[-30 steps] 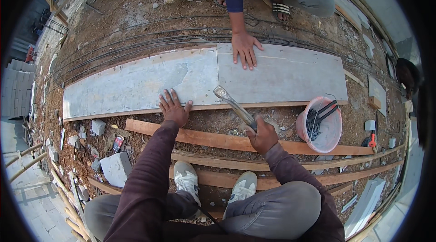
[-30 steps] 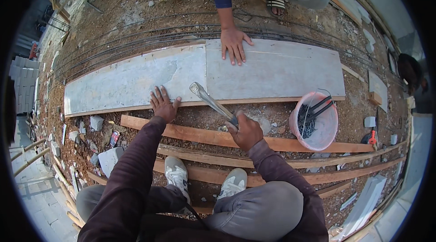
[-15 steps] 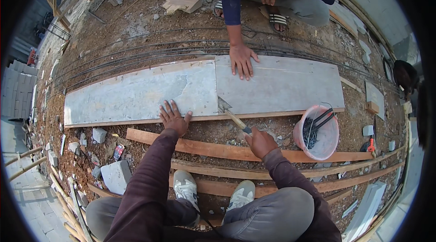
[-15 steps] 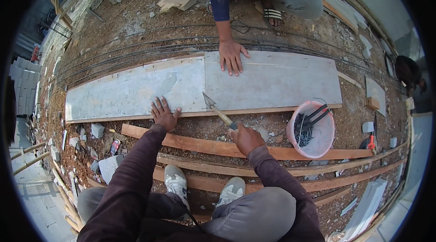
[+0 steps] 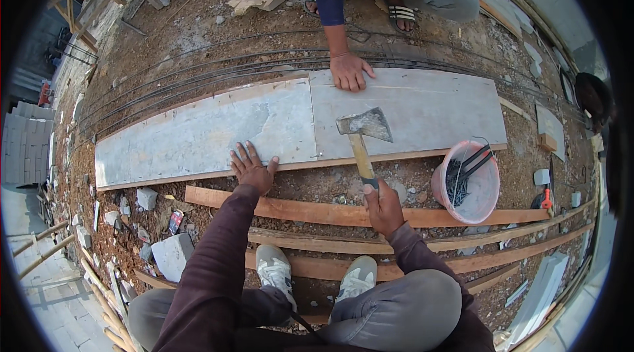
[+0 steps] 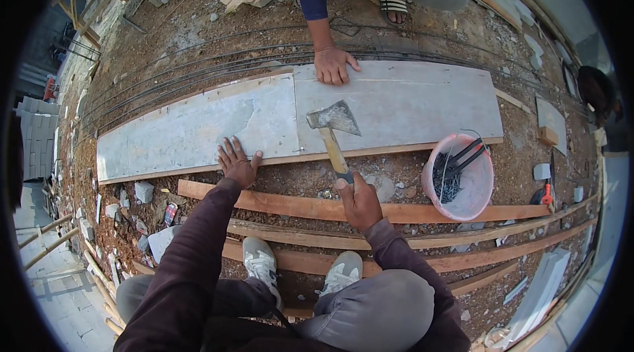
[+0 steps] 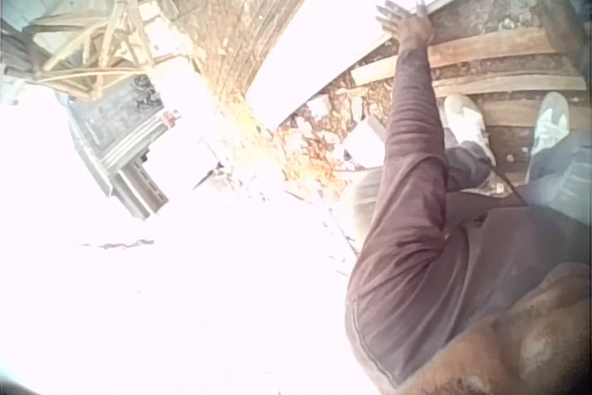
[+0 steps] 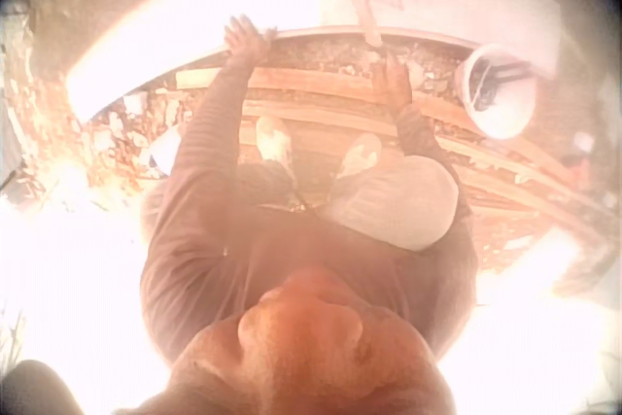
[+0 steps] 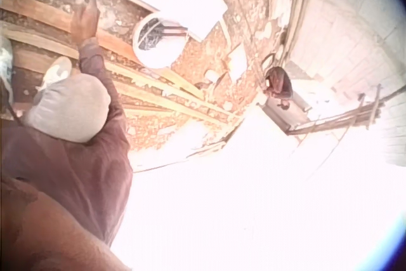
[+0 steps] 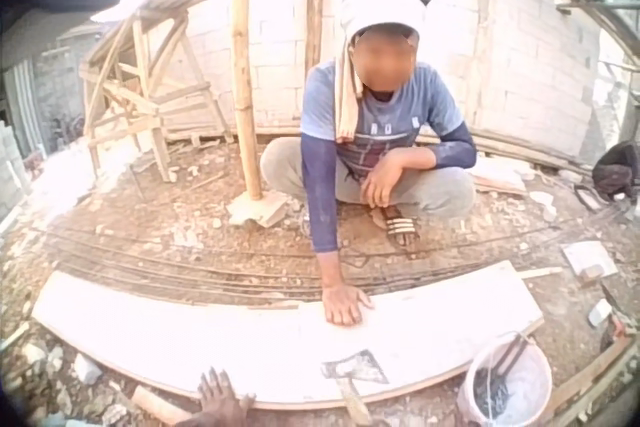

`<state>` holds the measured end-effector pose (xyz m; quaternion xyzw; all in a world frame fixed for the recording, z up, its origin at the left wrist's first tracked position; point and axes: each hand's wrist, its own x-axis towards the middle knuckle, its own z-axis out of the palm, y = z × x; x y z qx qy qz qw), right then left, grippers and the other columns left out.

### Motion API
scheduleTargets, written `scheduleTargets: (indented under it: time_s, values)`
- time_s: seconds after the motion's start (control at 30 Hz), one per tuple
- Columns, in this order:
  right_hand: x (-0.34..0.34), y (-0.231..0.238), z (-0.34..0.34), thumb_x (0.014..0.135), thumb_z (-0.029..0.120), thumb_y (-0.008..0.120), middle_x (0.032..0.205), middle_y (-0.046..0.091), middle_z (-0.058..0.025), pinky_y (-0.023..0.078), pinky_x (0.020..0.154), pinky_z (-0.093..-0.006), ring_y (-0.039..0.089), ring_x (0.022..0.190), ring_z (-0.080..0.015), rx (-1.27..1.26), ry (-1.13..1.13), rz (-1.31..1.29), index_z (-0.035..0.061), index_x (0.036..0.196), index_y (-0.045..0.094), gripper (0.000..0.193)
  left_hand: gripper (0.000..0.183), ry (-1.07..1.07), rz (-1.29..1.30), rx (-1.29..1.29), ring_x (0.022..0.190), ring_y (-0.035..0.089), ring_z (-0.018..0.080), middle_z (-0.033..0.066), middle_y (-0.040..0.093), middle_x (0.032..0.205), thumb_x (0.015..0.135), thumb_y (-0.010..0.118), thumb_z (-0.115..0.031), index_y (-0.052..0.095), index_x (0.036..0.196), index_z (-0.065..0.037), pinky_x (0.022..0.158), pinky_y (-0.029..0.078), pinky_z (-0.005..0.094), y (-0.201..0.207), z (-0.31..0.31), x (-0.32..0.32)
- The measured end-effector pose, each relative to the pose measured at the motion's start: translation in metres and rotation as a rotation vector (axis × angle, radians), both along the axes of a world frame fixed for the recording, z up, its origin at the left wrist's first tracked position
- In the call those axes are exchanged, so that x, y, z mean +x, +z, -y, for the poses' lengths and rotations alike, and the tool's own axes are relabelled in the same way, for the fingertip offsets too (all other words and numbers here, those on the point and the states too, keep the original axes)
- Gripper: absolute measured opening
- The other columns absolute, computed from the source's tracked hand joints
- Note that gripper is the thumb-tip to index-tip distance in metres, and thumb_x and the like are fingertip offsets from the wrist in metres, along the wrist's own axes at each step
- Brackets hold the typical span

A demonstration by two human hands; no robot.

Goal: The person secures wooden boards together by positioning nails and hammering them into the wood with a hatchet, retrieving additional nails from a bucket.

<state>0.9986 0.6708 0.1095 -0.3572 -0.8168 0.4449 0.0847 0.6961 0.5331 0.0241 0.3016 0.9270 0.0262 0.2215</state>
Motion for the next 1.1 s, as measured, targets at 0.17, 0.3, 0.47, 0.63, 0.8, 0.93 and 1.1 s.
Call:
scheduleTargets:
  time_s: [0.17,0.3,0.47,0.63,0.8,0.93,1.1]
  values:
    - [-0.008,-0.011,0.039,0.103,0.041,0.037,0.064,0.048,-0.0013,0.04,0.046,-0.0229,0.045,0.05,-0.007,-0.46,-0.479,-0.745,0.0018,0.097,0.048,0.041,0.098,-0.032,0.007,0.022,0.142,-0.014,0.0507,0.0301,-0.011,0.155,0.092,0.035,-0.066,-0.005,0.151,0.001,0.113,-0.004,0.0591,0.0,-0.008,0.005]
    - [-0.015,-0.034,0.063,0.105,0.036,0.034,0.063,0.049,-0.0019,0.04,0.044,-0.0228,0.046,0.048,-0.0083,-0.639,-0.544,-0.684,0.0024,0.097,0.048,0.037,0.098,-0.031,-0.009,-0.004,0.142,-0.014,0.0507,0.0302,-0.011,0.155,0.092,0.035,-0.067,-0.004,0.151,0.001,0.113,-0.005,0.0589,-0.005,-0.005,0.003]
    - [0.0,-0.05,0.058,0.1,0.032,0.048,0.066,0.057,-0.0085,0.047,0.048,-0.0317,0.06,0.053,-0.0186,-0.288,-0.505,-0.437,-0.0009,0.103,0.049,0.033,0.098,-0.02,0.02,0.003,0.142,-0.014,0.0506,0.0301,-0.011,0.155,0.092,0.035,-0.067,-0.005,0.151,0.0,0.113,-0.005,0.0588,0.0,-0.003,0.003]
    - [0.009,-0.05,0.036,0.094,0.025,0.056,0.073,0.063,-0.0203,0.05,0.057,-0.0451,0.065,0.069,-0.0403,0.199,-0.147,-0.183,-0.0031,0.105,0.05,0.031,0.098,-0.021,-0.001,0.002,0.142,-0.015,0.0503,0.03,-0.012,0.155,0.092,0.036,-0.066,-0.005,0.151,0.0,0.113,-0.005,0.0587,0.0,-0.002,0.001]
    - [-0.012,-0.039,0.02,0.092,0.025,0.059,0.076,0.064,-0.0231,0.051,0.062,-0.0494,0.064,0.073,-0.0439,0.107,0.005,0.309,-0.0038,0.108,0.051,0.034,0.098,-0.024,0.016,-0.003,0.142,-0.016,0.05,0.0304,-0.011,0.155,0.092,0.036,-0.066,-0.005,0.151,0.001,0.113,-0.005,0.0589,0.001,-0.002,0.0]
    - [-0.004,-0.048,0.037,0.094,0.025,0.055,0.076,0.065,-0.0215,0.051,0.063,-0.0483,0.064,0.072,-0.0446,0.037,-0.082,-0.023,-0.0058,0.11,0.049,0.035,0.098,-0.021,-0.004,-0.025,0.142,-0.016,0.0499,0.0305,-0.011,0.155,0.092,0.036,-0.066,-0.005,0.151,0.001,0.113,-0.005,0.0589,-0.001,-0.003,0.001]
    - [0.0,-0.052,0.091,0.099,0.028,0.048,0.069,0.061,-0.0189,0.048,0.061,-0.0467,0.061,0.062,-0.0416,-0.392,-0.4,-0.475,-0.0064,0.106,0.049,0.035,0.099,-0.036,-0.002,0.003,0.141,-0.016,0.0511,0.0305,-0.013,0.155,0.092,0.035,-0.067,-0.006,0.151,0.001,0.113,-0.005,0.0596,-0.002,-0.003,-0.001]
